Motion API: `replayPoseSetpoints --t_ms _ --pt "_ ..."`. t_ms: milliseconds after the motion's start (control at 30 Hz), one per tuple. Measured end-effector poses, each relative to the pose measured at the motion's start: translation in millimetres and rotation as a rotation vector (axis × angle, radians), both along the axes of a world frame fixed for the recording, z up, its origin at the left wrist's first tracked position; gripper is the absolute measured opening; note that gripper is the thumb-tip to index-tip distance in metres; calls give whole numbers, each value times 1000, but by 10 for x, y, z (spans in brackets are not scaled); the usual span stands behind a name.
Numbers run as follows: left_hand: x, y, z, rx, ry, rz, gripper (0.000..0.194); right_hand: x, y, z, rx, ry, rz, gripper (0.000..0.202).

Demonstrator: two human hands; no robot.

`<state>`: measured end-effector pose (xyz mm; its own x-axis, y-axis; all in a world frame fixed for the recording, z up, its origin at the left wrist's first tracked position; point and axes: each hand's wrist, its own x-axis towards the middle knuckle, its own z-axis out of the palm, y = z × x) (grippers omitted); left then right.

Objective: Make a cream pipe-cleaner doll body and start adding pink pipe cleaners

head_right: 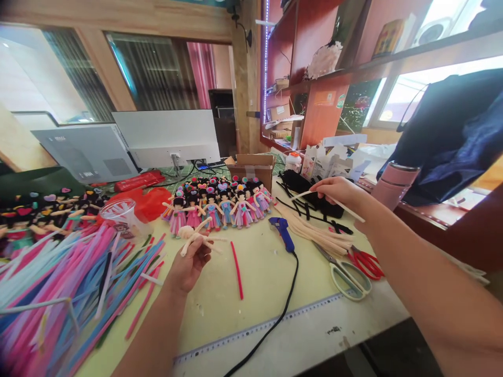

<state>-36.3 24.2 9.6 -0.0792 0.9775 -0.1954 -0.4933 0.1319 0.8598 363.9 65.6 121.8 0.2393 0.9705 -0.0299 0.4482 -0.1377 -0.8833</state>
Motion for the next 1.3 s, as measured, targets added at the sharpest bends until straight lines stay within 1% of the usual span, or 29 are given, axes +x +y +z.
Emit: replayPoseSetpoints --t_ms 100,167,200,267,300,367,467,500,567,600,667,767,800,833,867,933,1000,1067,1100,1133,1200,1267,1300 --pt "1 -4 12 -8 -9 -1 35 -6 -147 117 71 21 3 11" --pt "2 -7 21 -10 -16 1 35 -59 -280 156 104 5 -2 9" --pt "1 -7 25 -10 -18 2 35 -110 -356 156 117 -5 6 10" --pt "-3 -7 33 -4 -20 7 34 -267 -525 100 141 -5 72 18" --pt "-7 -6 36 2 -18 9 34 -370 -612 41 151 4 113 23" --pt "-14 -2 39 20 -16 16 33 -609 -774 -140 70 -23 208 28" --pt "-19 3 37 30 -23 35 36 -997 -946 -526 8 -107 330 30" --pt "-18 3 34 28 -28 40 37 -1124 -982 -661 28 -136 381 29" --pt "-17 2 29 24 -40 45 40 -1372 -1033 -899 115 -183 409 28" --pt "-17 1 26 26 -43 43 41 -1491 -1054 -990 144 -208 416 29" --pt "-20 -1 21 40 -45 32 43 -1712 -1099 -1106 169 -251 442 31" --pt "-31 0 12 65 -53 15 46 -1929 -1166 -1151 183 -286 557 37" --pt "-34 2 8 66 -59 15 46 -1946 -1177 -1154 193 -291 578 39" --pt "-35 3 5 63 -66 18 46 -1925 -1177 -1163 202 -289 569 40" --pt "-34 3 3 62 -75 19 45 -1865 -1163 -1180 210 -281 525 39" --pt "-25 -2 3 71 -91 10 43 -1638 -1087 -1244 212 -258 347 35" --pt "-7 -11 8 91 -103 -14 42 -1331 -955 -1335 224 -281 117 32" --pt "14 -21 15 101 -108 -46 42 -1046 -791 -1417 220 -325 -94 34" --pt "22 -25 18 102 -107 -61 42 -941 -707 -1445 213 -321 -174 38" --pt "29 -27 19 101 -104 -77 41 -870 -626 -1463 200 -283 -196 42" --pt "36 -30 21 101 -90 -97 40 -829 -482 -1467 145 -168 -131 49" --pt "33 -30 23 105 -70 -102 36 -880 -366 -1441 81 -103 -37 47" --pt "30 -30 24 106 -63 -100 35 -920 -318 -1422 56 -101 -17 43"
